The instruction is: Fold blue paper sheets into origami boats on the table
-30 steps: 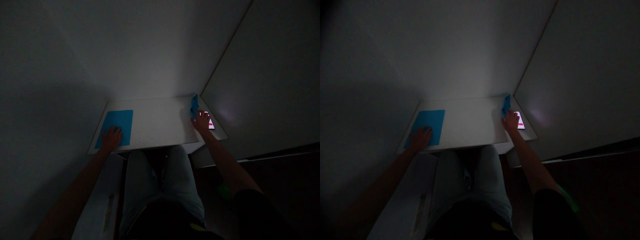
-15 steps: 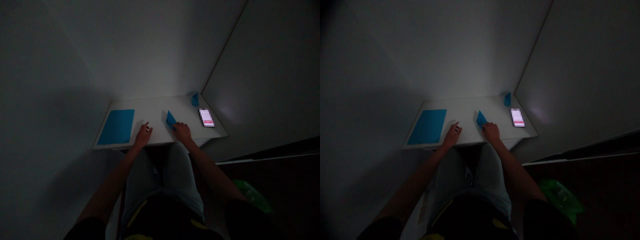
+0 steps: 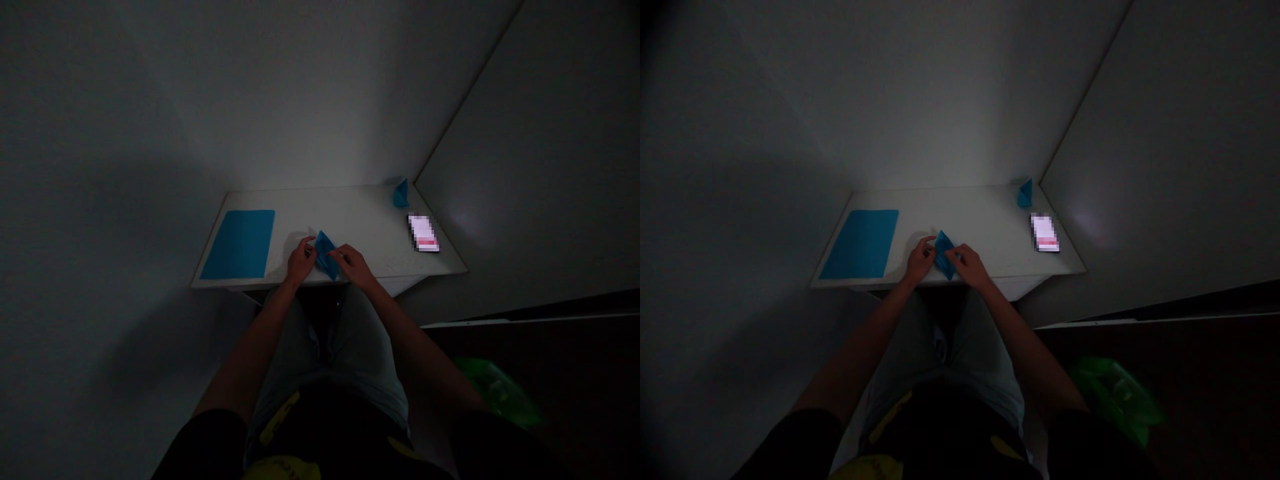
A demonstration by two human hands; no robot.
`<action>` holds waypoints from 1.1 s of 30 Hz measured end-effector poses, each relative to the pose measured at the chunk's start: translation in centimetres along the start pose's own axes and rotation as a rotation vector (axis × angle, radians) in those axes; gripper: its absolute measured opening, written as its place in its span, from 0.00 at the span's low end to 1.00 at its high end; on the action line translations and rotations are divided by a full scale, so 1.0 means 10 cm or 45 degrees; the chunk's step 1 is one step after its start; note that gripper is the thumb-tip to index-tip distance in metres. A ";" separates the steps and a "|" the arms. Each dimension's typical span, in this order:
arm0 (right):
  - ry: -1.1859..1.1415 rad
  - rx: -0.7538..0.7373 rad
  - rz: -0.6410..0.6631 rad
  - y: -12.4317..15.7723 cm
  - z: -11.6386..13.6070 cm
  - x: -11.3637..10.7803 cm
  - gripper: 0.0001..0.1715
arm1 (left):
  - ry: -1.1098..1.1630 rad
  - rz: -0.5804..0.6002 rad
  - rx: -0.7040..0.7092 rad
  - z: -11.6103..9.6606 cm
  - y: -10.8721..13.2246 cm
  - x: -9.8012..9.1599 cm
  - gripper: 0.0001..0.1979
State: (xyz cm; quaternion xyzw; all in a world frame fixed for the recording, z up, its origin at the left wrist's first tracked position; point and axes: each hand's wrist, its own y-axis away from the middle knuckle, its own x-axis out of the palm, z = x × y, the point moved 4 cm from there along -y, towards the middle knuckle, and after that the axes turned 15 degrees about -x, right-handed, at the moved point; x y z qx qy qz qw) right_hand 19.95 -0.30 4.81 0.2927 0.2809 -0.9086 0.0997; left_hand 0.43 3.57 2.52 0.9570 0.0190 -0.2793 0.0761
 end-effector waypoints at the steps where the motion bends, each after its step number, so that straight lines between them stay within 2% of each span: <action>1: -0.002 -0.002 -0.062 -0.03 -0.11 -0.03 0.20 | 0.001 0.015 0.013 0.00 0.00 0.01 0.21; 3: 0.006 -0.033 -0.074 -0.10 -0.31 -0.03 0.14 | -0.002 0.049 0.038 0.00 0.01 0.03 0.17; 5: 0.013 -0.057 -0.013 -0.13 -0.46 0.02 0.11 | -0.013 0.061 0.060 0.00 0.01 0.04 0.14; 8: 0.043 -0.055 0.038 -0.10 -0.56 0.09 0.11 | -0.053 -0.001 0.087 -0.04 0.01 0.05 0.12; 11: 0.058 -0.096 0.057 -0.06 -0.53 0.12 0.15 | -0.125 -0.078 0.057 -0.08 0.00 0.05 0.09; 17: 0.075 -0.172 0.126 -0.06 -0.42 0.10 0.18 | -0.205 -0.083 -0.024 -0.15 -0.07 0.08 0.15; 21: 0.085 -0.168 0.138 -0.06 -0.39 0.10 0.18 | -0.215 -0.079 -0.055 -0.15 -0.16 0.10 0.09; 26: 0.151 -0.071 0.112 -0.05 -0.45 0.11 0.16 | -0.037 -0.054 -0.020 -0.23 -0.20 0.03 0.04; 33: 0.064 -0.083 0.024 -0.04 -0.57 0.12 0.15 | 0.284 0.038 -0.144 -0.38 -0.24 -0.10 0.11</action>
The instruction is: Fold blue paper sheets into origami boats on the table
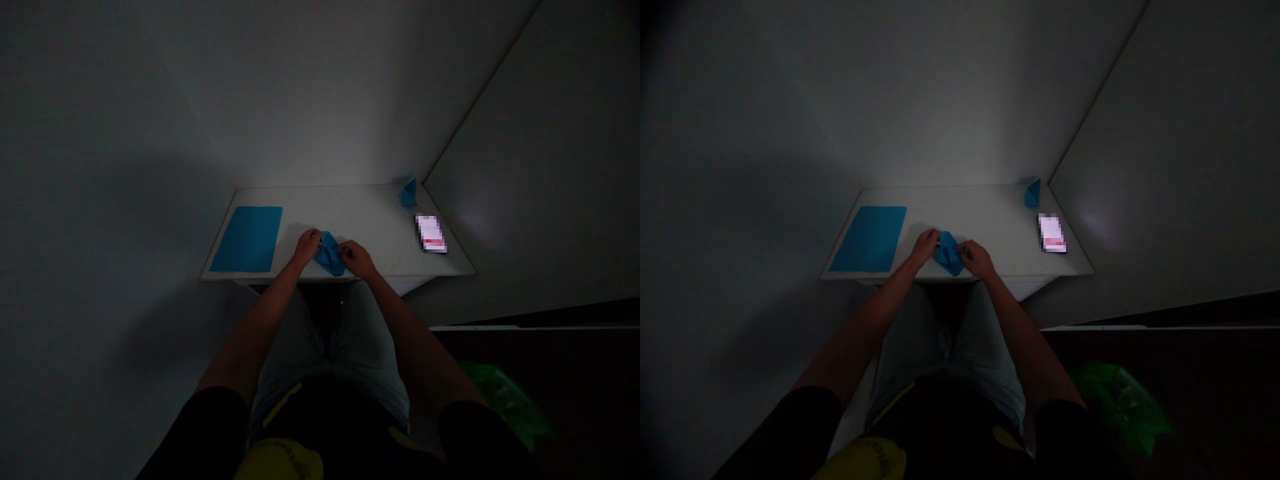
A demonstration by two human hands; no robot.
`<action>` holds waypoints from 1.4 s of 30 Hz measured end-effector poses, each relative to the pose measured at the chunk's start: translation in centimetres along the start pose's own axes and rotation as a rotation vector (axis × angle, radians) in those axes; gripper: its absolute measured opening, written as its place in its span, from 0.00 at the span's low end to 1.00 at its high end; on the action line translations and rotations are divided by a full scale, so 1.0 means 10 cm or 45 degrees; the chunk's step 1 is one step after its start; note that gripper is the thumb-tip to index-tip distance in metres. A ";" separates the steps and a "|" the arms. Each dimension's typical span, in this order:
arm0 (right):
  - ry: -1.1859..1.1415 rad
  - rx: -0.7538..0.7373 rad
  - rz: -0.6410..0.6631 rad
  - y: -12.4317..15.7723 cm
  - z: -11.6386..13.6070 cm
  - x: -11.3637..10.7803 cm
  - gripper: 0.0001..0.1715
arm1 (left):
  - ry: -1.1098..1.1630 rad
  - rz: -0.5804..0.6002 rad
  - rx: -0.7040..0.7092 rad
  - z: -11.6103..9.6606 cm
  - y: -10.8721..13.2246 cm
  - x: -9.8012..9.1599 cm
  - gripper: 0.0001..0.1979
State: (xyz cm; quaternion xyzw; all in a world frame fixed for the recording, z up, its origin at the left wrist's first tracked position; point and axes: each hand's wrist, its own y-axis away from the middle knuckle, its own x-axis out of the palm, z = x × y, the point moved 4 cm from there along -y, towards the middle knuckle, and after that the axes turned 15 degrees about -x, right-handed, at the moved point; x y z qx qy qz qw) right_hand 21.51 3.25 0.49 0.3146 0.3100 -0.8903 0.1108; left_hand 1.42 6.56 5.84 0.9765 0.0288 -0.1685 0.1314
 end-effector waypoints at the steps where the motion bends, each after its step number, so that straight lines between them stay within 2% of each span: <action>1: -0.018 -0.011 -0.016 0.00 -0.01 0.00 0.15 | -0.004 -0.003 -0.017 -0.02 -0.01 -0.01 0.12; 4: -0.076 -0.024 -0.076 0.00 -0.03 -0.02 0.14 | -0.073 -0.103 -0.018 -0.05 0.01 -0.02 0.13; 6: -0.088 -0.029 -0.122 0.00 -0.03 -0.03 0.14 | -0.121 -0.154 0.004 -0.03 0.06 0.00 0.10; 7: -0.085 -0.031 -0.143 0.00 -0.03 -0.04 0.14 | -0.145 -0.150 0.017 -0.01 0.10 0.03 0.09; 10: -0.057 -0.025 -0.197 0.01 -0.02 -0.06 0.15 | -0.275 -0.104 0.075 0.08 0.23 0.14 0.18; 11: -0.043 -0.018 -0.213 0.01 -0.01 -0.07 0.15 | -0.340 -0.099 0.098 0.10 0.27 0.16 0.18; 15: 0.014 -0.006 -0.240 0.01 0.03 -0.10 0.15 | -0.557 -0.142 0.135 0.13 0.33 0.16 0.07; 19: 0.042 0.032 -0.254 0.01 0.05 -0.11 0.16 | -0.516 -0.110 0.080 0.05 0.26 0.07 0.15; 24: -0.002 0.042 -0.233 0.02 0.06 -0.08 0.14 | -0.432 -0.047 0.114 -0.10 0.24 -0.02 0.17; 26: 0.012 0.061 -0.264 0.00 0.06 -0.08 0.14 | -0.481 -0.035 0.188 -0.16 0.29 -0.01 0.17; 30: 0.042 0.199 -0.400 -0.06 0.03 -0.11 0.20 | -0.603 0.040 0.305 -0.24 0.44 0.08 0.14; 34: 0.020 0.288 -0.417 -0.15 0.06 -0.13 0.21 | -0.684 0.052 0.346 -0.26 0.54 0.12 0.14; 38: -0.099 0.259 -0.445 -0.22 0.19 -0.19 0.19 | -0.637 -0.037 0.263 -0.20 0.53 0.04 0.13; 42: -0.405 0.287 -0.446 -0.26 0.29 -0.26 0.21 | -0.516 -0.154 0.131 -0.08 0.45 -0.10 0.13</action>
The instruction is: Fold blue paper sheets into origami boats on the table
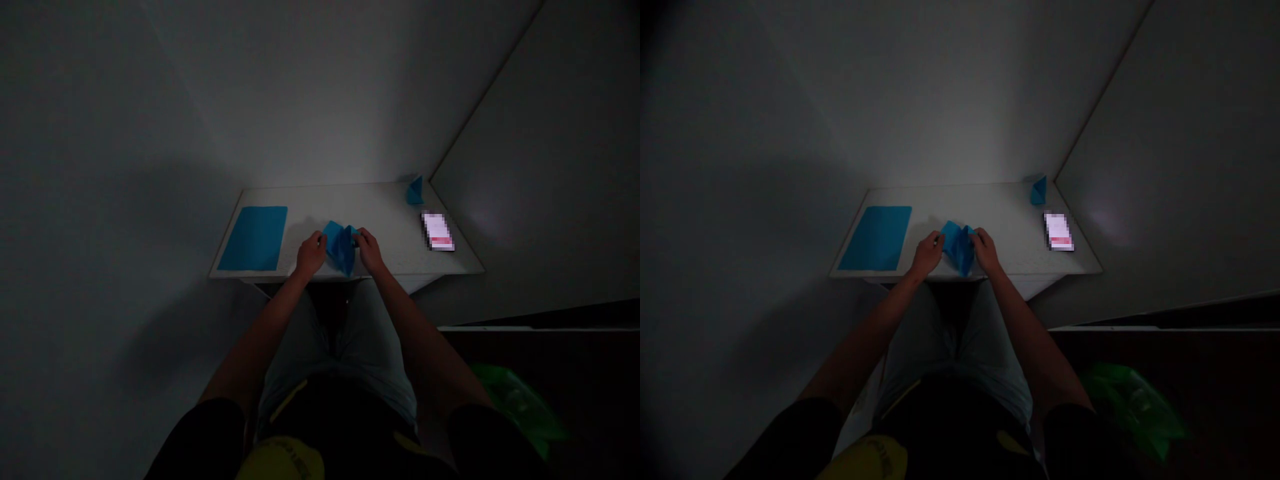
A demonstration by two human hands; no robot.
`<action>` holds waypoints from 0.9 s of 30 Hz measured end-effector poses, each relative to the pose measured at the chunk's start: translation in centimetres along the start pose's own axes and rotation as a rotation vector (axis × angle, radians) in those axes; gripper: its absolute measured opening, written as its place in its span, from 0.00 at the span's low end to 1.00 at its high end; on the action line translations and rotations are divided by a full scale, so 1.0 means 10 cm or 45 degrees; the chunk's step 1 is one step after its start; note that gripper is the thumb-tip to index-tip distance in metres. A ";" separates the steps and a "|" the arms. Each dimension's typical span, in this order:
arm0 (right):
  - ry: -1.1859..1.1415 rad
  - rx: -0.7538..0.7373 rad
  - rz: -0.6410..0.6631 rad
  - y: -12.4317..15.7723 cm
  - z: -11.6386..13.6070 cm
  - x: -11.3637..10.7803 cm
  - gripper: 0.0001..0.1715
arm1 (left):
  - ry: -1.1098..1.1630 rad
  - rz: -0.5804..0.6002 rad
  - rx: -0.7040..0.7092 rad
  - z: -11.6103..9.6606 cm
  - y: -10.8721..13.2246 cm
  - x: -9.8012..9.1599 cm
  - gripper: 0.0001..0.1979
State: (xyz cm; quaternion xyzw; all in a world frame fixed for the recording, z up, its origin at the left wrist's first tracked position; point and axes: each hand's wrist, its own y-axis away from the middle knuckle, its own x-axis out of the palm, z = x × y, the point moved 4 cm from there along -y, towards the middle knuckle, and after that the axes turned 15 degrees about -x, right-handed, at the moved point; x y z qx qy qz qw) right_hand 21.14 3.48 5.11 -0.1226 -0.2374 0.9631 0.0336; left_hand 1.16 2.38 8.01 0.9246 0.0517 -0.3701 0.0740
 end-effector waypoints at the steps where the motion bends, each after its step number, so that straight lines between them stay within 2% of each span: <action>1: -0.067 0.026 0.007 0.00 0.02 -0.01 0.22 | 0.020 -0.021 -0.027 0.04 -0.02 -0.02 0.13; 6: -0.242 0.136 -0.081 -0.02 0.11 -0.15 0.24 | 0.094 -0.109 -0.134 0.20 -0.12 -0.12 0.12; 10: -0.281 0.201 -0.162 0.02 0.14 -0.27 0.25 | 0.096 -0.167 -0.153 0.27 -0.21 -0.20 0.11; 19: -0.239 0.215 -0.281 0.13 -0.06 -0.57 0.28 | -0.041 -0.036 -0.091 0.43 -0.63 -0.34 0.11; 24: -0.070 0.229 -0.274 0.17 -0.21 -0.73 0.28 | -0.212 -0.012 -0.033 0.41 -0.93 -0.37 0.11; 27: 0.037 0.256 -0.284 0.23 -0.30 -0.81 0.27 | -0.293 -0.026 0.037 0.30 -1.09 -0.40 0.10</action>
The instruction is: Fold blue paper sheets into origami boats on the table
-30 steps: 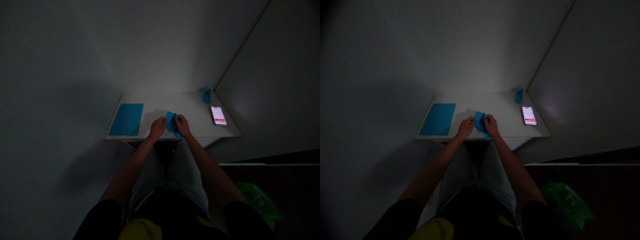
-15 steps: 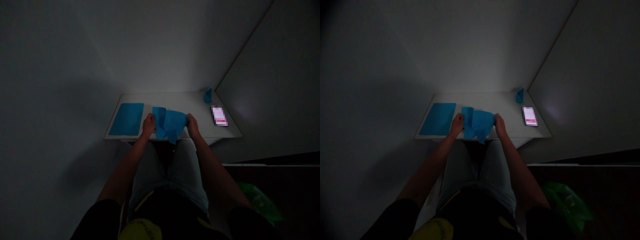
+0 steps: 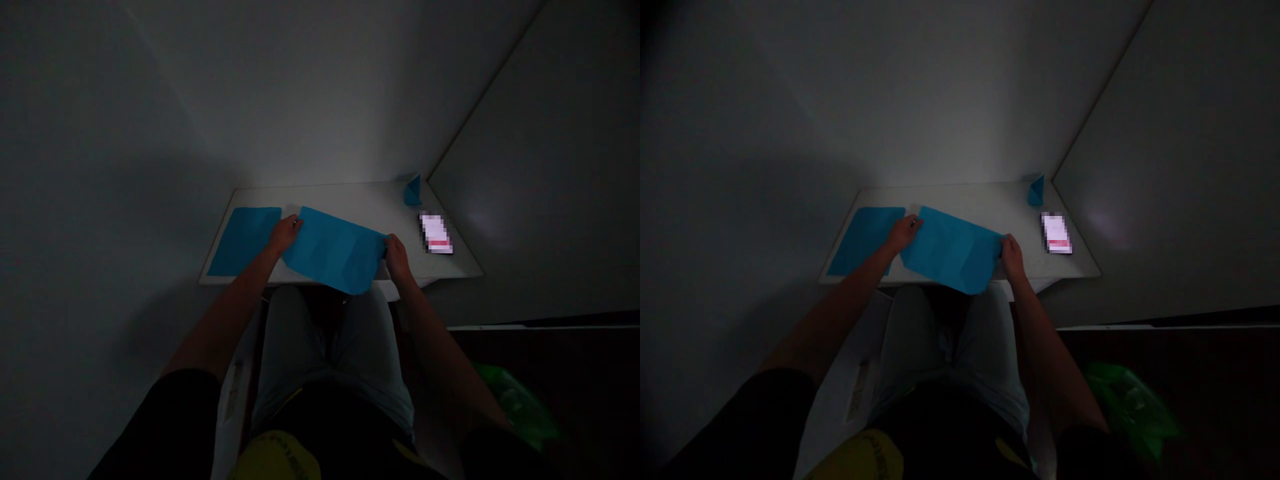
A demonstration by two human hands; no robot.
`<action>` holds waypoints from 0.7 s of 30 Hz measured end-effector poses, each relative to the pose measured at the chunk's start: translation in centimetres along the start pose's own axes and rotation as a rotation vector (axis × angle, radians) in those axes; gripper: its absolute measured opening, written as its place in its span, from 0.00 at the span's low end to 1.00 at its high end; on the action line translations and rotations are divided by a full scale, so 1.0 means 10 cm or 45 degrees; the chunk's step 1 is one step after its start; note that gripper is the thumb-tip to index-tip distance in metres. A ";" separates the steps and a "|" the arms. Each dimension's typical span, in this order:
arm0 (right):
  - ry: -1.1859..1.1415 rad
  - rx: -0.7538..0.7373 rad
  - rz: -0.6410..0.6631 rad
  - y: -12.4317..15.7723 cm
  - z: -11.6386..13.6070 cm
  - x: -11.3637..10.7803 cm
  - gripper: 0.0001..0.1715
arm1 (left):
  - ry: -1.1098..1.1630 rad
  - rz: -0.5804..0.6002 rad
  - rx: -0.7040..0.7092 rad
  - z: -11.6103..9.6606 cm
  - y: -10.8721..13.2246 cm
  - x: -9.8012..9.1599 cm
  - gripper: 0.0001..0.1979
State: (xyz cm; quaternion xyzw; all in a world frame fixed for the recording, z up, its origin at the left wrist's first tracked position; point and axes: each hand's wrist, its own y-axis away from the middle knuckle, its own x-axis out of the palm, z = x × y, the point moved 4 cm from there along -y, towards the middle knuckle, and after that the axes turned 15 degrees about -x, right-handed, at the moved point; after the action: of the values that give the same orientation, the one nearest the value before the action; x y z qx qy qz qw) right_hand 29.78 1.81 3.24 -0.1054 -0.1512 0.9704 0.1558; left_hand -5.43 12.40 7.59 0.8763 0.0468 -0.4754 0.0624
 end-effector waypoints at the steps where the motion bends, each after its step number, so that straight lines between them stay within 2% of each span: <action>1: 0.045 0.007 -0.010 0.01 -0.04 -0.02 0.26 | -0.021 -0.031 0.014 -0.06 -0.04 -0.03 0.10; 4: 0.166 0.030 -0.076 0.06 -0.16 -0.07 0.25 | -0.054 -0.203 0.081 -0.31 -0.07 -0.09 0.11; 6: 0.235 0.063 -0.144 0.09 -0.24 -0.09 0.23 | -0.071 -0.281 0.180 -0.52 0.05 -0.03 0.14; 8: 0.325 0.107 -0.197 0.12 -0.31 -0.10 0.18 | -0.103 -0.227 0.261 -0.67 0.25 0.18 0.18; 10: 0.416 0.120 -0.221 0.14 -0.35 -0.13 0.13 | -0.106 -0.149 0.288 -0.73 0.49 0.45 0.24; 12: 0.496 0.045 -0.250 0.15 -0.33 -0.17 0.11 | -0.071 -0.090 0.247 -0.68 0.69 0.72 0.30; 15: 0.645 -0.205 -0.250 0.17 -0.16 -0.20 0.16 | -0.041 -0.036 0.202 -0.52 0.82 0.97 0.36; 17: 0.766 -0.380 -0.088 0.17 -0.01 -0.11 0.19 | -0.099 0.003 0.270 -0.43 0.80 1.01 0.39; 21: 0.948 -0.665 0.550 0.21 0.17 0.32 0.24 | -0.320 0.139 0.493 -0.33 0.66 0.92 0.41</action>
State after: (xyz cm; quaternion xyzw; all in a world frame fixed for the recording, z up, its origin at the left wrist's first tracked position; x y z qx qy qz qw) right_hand 25.79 0.54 3.66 -0.5089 -0.2978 0.8068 -0.0366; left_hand 3.20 6.58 2.05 0.8072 -0.1008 -0.5767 -0.0759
